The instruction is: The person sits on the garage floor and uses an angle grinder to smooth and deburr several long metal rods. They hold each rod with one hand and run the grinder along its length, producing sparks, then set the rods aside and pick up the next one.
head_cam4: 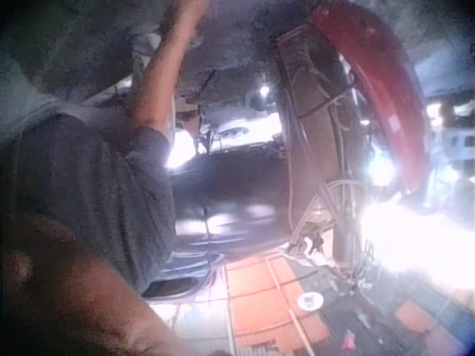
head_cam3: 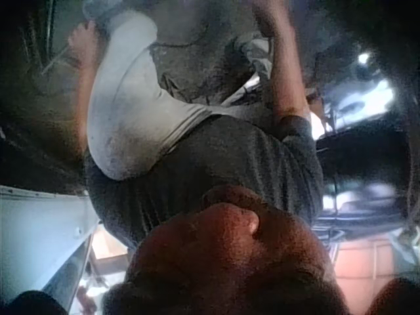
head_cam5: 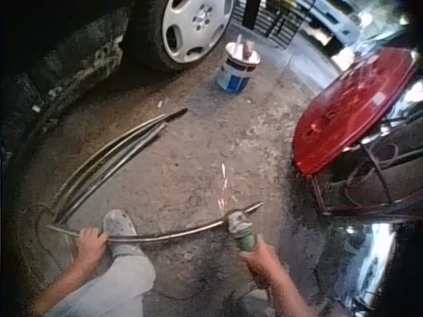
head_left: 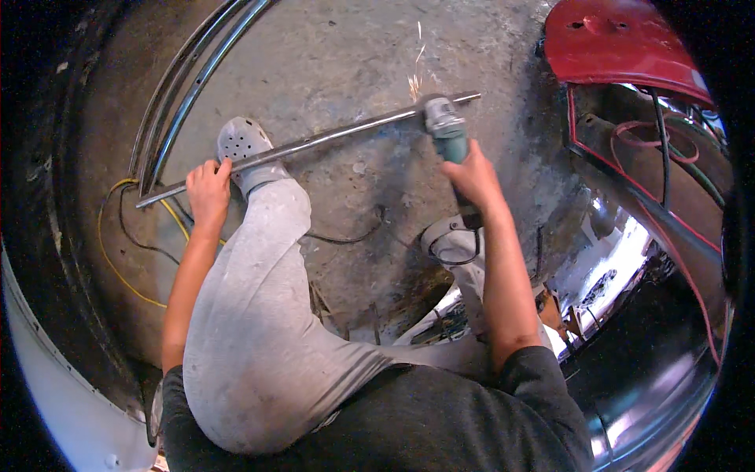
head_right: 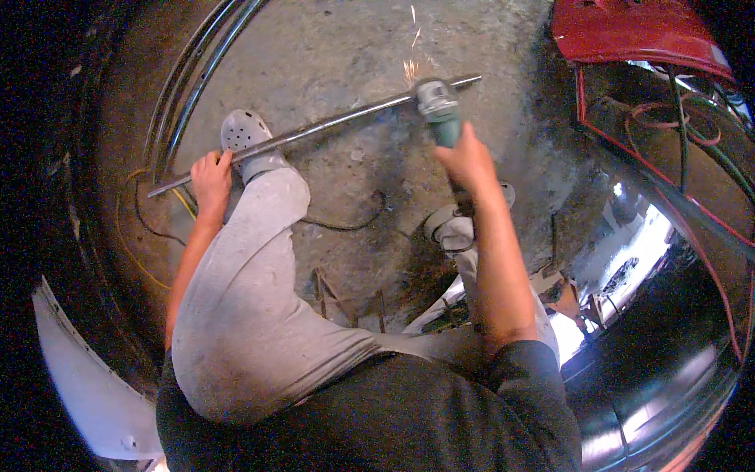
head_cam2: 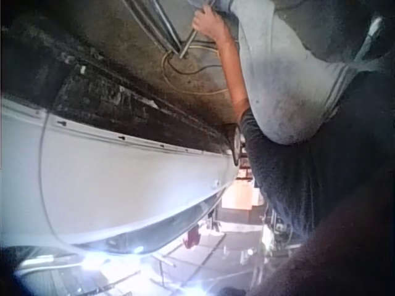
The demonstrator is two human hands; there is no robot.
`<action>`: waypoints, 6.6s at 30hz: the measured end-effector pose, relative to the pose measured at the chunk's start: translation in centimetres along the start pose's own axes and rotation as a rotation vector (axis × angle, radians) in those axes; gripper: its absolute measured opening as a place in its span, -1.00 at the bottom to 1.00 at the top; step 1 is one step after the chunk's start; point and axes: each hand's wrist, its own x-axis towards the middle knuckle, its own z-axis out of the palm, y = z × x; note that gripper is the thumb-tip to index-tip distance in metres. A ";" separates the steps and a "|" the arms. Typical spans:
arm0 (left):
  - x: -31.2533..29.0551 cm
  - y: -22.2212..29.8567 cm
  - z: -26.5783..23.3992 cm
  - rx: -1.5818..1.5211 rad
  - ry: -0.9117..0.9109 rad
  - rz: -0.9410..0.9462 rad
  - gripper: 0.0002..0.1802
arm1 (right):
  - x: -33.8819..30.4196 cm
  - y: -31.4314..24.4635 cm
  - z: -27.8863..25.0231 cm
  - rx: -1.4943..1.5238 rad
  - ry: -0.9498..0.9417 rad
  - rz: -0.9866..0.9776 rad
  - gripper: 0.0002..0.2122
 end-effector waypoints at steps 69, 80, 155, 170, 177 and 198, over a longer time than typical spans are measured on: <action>-1.4 33.9 -36.9 -2.057 -0.558 -0.079 -0.29 | -32.1 -5.5 -9.0 1.421 0.539 -0.637 -0.46; -0.6 33.5 -36.8 -2.095 -0.485 -0.107 -0.35 | -32.3 -6.9 -9.4 1.494 0.533 -0.648 -0.55; 9.8 10.4 -34.5 -0.117 -0.847 0.117 -0.54 | -34.2 3.5 -14.1 1.762 0.177 -0.467 -0.67; -9.1 10.6 -41.3 -0.516 -0.696 -0.233 -0.65 | -32.2 3.8 -12.9 1.669 0.226 -0.493 -0.67; -9.5 6.9 -38.8 -0.986 -0.829 -0.257 -0.65 | -32.5 3.2 -10.4 1.318 0.395 -0.510 -0.52; -1.2 20.8 -35.6 -1.241 0.494 0.204 -0.58 | -33.6 -9.3 -10.1 1.696 0.041 -0.762 -0.67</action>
